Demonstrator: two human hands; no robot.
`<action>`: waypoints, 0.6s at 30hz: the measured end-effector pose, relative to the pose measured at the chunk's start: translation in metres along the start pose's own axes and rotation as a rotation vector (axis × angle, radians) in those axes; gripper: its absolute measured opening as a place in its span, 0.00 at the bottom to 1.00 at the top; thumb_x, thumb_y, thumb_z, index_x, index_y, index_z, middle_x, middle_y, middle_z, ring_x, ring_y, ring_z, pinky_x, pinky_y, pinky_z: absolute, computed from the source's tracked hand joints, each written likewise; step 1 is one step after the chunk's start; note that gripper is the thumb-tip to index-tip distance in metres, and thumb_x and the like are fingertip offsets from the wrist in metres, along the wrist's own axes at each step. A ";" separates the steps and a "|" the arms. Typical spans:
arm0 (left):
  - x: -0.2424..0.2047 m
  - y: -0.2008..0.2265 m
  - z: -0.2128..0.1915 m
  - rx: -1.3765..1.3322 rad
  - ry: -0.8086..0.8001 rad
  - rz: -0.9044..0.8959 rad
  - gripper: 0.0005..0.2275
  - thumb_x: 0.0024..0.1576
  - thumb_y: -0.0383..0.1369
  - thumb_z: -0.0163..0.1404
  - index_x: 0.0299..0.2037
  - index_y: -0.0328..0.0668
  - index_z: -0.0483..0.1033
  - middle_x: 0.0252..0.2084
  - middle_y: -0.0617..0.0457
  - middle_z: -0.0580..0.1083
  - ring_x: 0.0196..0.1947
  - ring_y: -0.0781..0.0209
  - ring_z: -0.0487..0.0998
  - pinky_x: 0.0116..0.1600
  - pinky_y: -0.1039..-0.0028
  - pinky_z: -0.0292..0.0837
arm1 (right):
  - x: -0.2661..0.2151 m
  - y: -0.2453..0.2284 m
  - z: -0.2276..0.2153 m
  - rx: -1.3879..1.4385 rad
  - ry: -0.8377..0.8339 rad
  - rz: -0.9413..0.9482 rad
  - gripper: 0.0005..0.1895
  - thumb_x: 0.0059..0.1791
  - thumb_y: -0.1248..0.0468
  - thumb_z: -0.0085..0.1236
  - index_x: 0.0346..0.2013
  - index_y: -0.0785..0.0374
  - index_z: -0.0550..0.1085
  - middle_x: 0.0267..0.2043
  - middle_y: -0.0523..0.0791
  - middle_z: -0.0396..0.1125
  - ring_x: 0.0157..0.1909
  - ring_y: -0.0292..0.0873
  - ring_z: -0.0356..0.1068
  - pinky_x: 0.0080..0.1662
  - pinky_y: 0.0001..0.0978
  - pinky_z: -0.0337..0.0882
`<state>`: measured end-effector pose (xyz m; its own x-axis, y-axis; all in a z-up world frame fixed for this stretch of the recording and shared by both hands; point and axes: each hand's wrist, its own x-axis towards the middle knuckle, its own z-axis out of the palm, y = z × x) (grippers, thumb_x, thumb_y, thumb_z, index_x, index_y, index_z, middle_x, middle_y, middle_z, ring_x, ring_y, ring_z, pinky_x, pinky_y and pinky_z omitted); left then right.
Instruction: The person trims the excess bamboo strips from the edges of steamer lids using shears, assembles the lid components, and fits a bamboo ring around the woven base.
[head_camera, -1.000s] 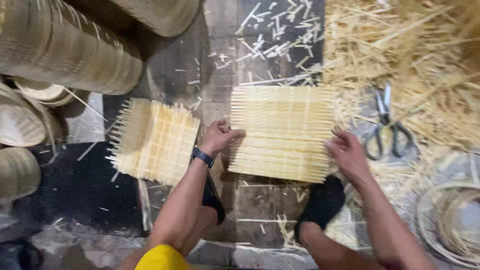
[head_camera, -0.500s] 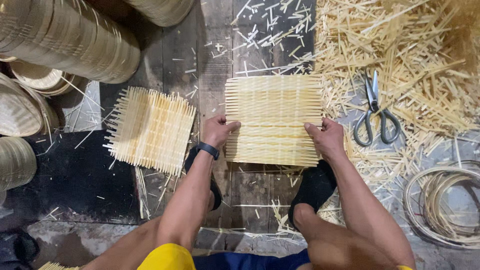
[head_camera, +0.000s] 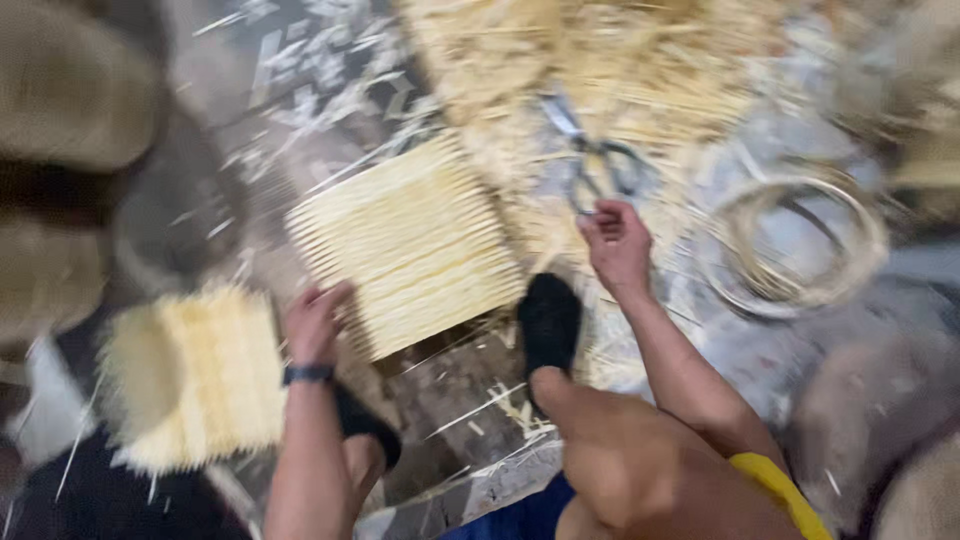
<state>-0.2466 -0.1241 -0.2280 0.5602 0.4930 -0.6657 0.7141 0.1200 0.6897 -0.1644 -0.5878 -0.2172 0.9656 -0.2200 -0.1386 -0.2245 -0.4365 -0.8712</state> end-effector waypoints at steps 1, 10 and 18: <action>0.004 -0.005 -0.002 -0.065 0.111 -0.085 0.28 0.49 0.32 0.66 0.59 0.38 0.68 0.43 0.55 0.76 0.33 0.64 0.75 0.32 0.74 0.71 | -0.003 0.009 -0.032 -0.204 0.118 -0.054 0.23 0.50 0.58 0.69 0.52 0.67 0.72 0.46 0.50 0.68 0.48 0.45 0.67 0.52 0.39 0.69; 0.010 -0.020 -0.062 -0.321 0.186 0.116 0.26 0.58 0.27 0.59 0.64 0.31 0.61 0.52 0.39 0.76 0.47 0.50 0.82 0.45 0.68 0.82 | -0.034 0.109 -0.179 -1.363 -0.224 0.018 0.27 0.40 0.50 0.67 0.48 0.62 0.77 0.52 0.51 0.68 0.59 0.54 0.63 0.60 0.54 0.58; -0.019 0.013 -0.067 -0.401 0.207 0.246 0.22 0.62 0.24 0.57 0.64 0.32 0.63 0.52 0.42 0.76 0.47 0.50 0.81 0.47 0.64 0.81 | -0.023 0.127 -0.203 -0.933 -0.181 -0.016 0.12 0.55 0.56 0.56 0.39 0.60 0.80 0.38 0.51 0.71 0.42 0.50 0.72 0.47 0.43 0.74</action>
<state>-0.2761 -0.0745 -0.1876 0.5674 0.7036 -0.4277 0.3319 0.2799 0.9008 -0.2421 -0.8151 -0.2289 0.9576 -0.1034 -0.2690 -0.1495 -0.9762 -0.1571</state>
